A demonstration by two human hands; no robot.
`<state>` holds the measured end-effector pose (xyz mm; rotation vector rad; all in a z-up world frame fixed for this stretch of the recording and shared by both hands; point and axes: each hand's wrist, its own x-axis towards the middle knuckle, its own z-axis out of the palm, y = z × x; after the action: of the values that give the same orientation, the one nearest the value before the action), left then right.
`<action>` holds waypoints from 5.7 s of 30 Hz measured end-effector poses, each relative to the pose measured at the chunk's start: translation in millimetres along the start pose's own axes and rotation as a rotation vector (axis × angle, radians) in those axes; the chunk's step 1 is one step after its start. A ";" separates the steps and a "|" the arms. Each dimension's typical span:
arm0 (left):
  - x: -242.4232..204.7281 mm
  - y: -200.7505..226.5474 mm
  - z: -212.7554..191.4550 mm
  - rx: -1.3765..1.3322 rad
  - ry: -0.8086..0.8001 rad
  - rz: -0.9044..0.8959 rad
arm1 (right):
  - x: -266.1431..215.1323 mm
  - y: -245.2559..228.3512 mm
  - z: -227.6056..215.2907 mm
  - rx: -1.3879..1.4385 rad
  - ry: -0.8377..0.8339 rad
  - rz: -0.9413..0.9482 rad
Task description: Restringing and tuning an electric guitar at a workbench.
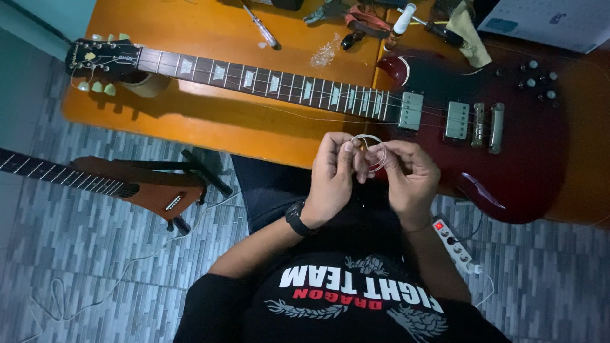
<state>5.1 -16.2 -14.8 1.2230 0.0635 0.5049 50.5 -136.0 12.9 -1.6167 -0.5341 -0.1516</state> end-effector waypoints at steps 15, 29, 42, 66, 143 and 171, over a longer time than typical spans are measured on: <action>14.0 -21.6 -11.8 -0.035 0.169 -0.124 | -18.4 12.3 12.9 0.438 -0.148 0.318; 15.0 -33.3 -40.4 -0.099 -0.033 -0.044 | -19.6 13.5 1.8 0.649 -0.204 0.553; 9.4 31.2 -37.6 0.427 -0.187 0.240 | -15.0 27.5 5.0 0.519 -0.091 0.443; 17.4 58.4 -47.0 0.712 -0.176 0.340 | -6.0 -16.6 12.0 -0.208 -0.280 0.062; 19.0 15.1 -85.7 0.102 -0.131 -0.293 | -3.3 8.3 21.1 -0.004 -0.260 -0.057; 5.4 36.8 -90.3 -0.422 -0.944 -0.548 | -22.8 50.2 17.7 0.680 -0.496 0.650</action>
<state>-30.7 74.6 -12.2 0.8721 -0.4780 -0.5391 47.9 -125.9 -44.1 -1.0677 -0.3458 0.8504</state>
